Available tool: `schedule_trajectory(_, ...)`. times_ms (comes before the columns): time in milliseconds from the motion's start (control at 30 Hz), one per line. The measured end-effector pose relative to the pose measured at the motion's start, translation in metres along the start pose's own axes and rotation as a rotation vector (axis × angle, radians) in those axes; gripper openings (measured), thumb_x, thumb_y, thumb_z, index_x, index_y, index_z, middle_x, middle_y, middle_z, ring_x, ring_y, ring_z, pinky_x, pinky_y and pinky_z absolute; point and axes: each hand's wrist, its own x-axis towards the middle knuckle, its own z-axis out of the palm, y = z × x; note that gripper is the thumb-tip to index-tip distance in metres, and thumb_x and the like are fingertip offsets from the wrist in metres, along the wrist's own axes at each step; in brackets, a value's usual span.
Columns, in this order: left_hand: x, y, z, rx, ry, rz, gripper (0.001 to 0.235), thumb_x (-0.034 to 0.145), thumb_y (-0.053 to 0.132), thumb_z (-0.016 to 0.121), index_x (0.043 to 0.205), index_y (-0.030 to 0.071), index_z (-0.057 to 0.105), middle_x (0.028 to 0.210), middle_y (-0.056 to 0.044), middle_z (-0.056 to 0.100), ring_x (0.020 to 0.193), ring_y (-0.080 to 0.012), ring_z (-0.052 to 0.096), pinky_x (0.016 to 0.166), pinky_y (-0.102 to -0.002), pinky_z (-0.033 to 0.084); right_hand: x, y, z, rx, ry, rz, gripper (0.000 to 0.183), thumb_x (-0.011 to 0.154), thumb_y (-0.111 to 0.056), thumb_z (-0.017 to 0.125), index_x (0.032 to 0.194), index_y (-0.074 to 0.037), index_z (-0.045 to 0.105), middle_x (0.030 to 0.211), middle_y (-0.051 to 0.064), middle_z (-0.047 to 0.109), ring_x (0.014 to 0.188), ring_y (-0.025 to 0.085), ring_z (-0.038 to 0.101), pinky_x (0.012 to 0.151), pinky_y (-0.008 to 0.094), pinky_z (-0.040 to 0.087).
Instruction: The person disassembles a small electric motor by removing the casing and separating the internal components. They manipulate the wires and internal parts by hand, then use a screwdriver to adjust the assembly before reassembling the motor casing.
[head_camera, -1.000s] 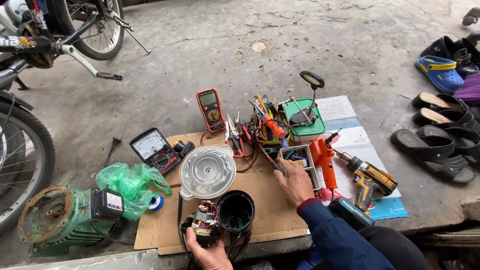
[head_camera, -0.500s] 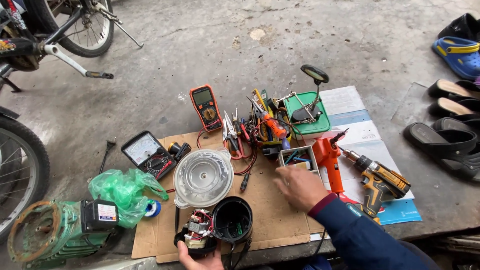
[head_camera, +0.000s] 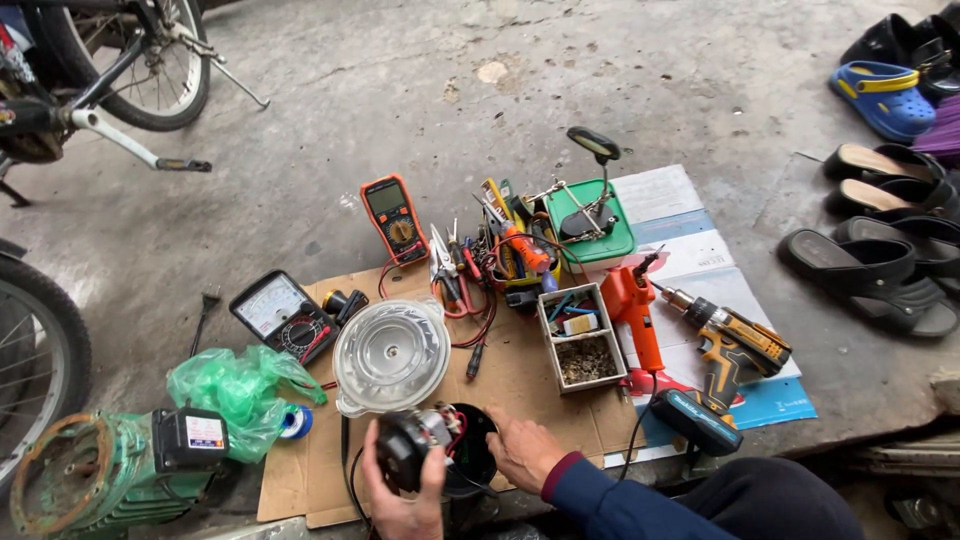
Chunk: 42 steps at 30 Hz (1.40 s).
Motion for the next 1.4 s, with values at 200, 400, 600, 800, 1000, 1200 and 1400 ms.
schedule_trajectory(200,0.011,-0.013,0.006,0.53,-0.276,0.425,0.106,0.064,0.05,0.099,0.158,0.028,0.058,0.161,-0.01,0.059,0.151,-0.0316,0.055,0.117,-0.053,0.05,-0.026,-0.022,-0.013,0.326,-0.006,0.014,0.067,0.103,-0.023,0.042,0.169,-0.035,0.048,0.08,0.013,0.073,0.059,0.025,0.063,0.064,0.043,0.059)
schedule_trajectory(400,0.022,-0.054,0.011,0.649,-0.315,0.543,0.108,0.062,0.051,0.097,0.16,0.032,0.055,0.159,-0.009,0.054,0.144,-0.0341,0.056,0.113,-0.052,0.052,0.0,0.001,-0.017,0.266,0.131,0.023,0.055,0.111,-0.037,0.045,0.162,-0.018,0.053,0.153,0.021,0.067,0.092,0.023,0.085,0.098,0.048,0.07)
schedule_trajectory(600,0.023,-0.065,0.015,0.693,-0.253,0.582,0.113,0.062,0.055,0.096,0.163,0.031,0.053,0.163,-0.011,0.051,0.148,-0.0371,0.052,0.114,-0.055,0.05,0.079,0.021,-0.117,-0.06,0.879,-0.14,0.024,0.108,-0.02,0.062,0.126,-0.008,0.072,0.119,0.017,0.079,0.106,0.032,0.078,0.093,0.047,0.067)
schedule_trajectory(800,0.019,-0.097,0.027,0.656,-0.09,0.637,0.122,0.048,0.061,0.096,0.161,0.034,0.058,0.165,-0.004,0.055,0.146,-0.0338,0.057,0.11,-0.055,0.053,0.166,0.053,-0.157,-0.572,0.958,-0.008,0.047,0.096,-0.042,0.075,0.132,-0.014,0.067,0.122,0.014,0.073,0.112,0.038,0.067,0.093,0.052,0.053)
schedule_trajectory(1000,0.029,-0.116,0.03,0.636,-0.153,0.595,0.141,0.04,0.059,0.109,0.165,0.036,0.049,0.173,-0.006,0.047,0.149,-0.0382,0.054,0.118,-0.059,0.048,0.191,0.059,-0.187,-0.698,0.771,0.025,0.025,0.106,-0.035,0.072,0.11,-0.011,0.07,0.102,0.008,0.064,0.086,0.022,0.062,0.08,0.038,0.057)
schedule_trajectory(1200,0.032,-0.118,0.035,0.74,-0.174,0.559,0.159,0.026,0.062,0.116,0.167,0.034,0.048,0.174,-0.005,0.043,0.152,-0.0338,0.049,0.119,-0.057,0.045,0.067,-0.033,-0.231,0.192,0.631,0.317,0.06,0.091,-0.069,0.068,0.086,-0.011,0.081,0.076,0.004,0.071,0.071,0.018,0.057,0.066,0.036,0.042)
schedule_trajectory(1400,0.026,-0.108,0.034,0.724,-0.151,0.586,0.145,0.035,0.059,0.11,0.166,0.036,0.051,0.169,-0.003,0.05,0.14,-0.0345,0.057,0.116,-0.055,0.048,-0.004,-0.038,-0.193,0.084,0.873,0.375,0.059,0.086,-0.066,0.067,0.102,-0.014,0.088,0.094,0.007,0.081,0.088,0.026,0.07,0.082,0.042,0.049)
